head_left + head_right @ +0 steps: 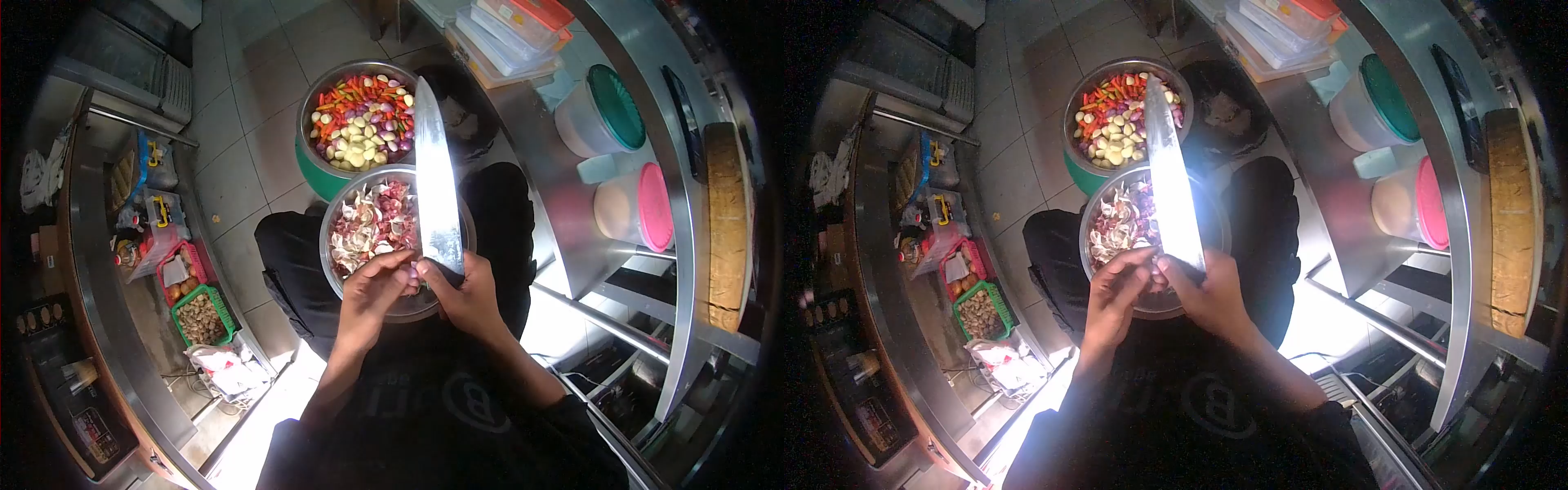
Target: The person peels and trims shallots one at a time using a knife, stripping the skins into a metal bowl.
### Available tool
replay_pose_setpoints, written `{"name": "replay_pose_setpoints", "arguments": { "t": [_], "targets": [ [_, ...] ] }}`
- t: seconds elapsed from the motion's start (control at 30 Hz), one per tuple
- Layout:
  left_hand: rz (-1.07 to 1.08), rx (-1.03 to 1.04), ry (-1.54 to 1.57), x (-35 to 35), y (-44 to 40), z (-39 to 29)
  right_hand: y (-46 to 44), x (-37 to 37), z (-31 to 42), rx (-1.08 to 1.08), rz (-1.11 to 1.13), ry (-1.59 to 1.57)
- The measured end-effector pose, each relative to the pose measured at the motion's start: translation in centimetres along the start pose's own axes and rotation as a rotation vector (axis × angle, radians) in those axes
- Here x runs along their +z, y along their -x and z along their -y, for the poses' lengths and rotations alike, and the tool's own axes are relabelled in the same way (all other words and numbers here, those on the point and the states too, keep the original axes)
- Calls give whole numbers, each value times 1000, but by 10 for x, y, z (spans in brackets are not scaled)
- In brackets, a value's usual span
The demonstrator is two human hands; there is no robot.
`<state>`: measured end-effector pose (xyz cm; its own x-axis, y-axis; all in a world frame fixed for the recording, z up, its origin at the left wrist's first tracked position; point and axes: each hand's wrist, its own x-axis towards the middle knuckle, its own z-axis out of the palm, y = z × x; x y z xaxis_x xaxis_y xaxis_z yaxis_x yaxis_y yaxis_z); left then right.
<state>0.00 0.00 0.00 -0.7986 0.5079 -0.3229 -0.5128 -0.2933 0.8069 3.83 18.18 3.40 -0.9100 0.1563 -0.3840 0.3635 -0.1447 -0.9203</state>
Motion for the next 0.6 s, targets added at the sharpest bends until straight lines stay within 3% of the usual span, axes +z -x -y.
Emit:
{"name": "replay_pose_setpoints", "arguments": {
  "t": [0.1, 0.2, 0.27, 0.4, 0.5, 0.6],
  "targets": [
    [-114, 89, 20, 6, 1, 2, 3, -2, -7, -145, -27, 170],
    [-75, 73, 3, -1, 0, 7, 3, -3, -7, -85, -28, 98],
    [-46, 178, -74, 1, -1, 8, 3, -5, -2, 107, -51, 130],
    [-32, 186, 10, 0, -5, 9, 2, -2, -1, 190, -50, 1],
    [-101, 118, 123, 5, -4, 3, 2, -1, -19, -78, -111, 195],
    [-128, 98, 145, 5, -4, 5, 4, 4, -14, -95, -104, 117]
  ]
}}
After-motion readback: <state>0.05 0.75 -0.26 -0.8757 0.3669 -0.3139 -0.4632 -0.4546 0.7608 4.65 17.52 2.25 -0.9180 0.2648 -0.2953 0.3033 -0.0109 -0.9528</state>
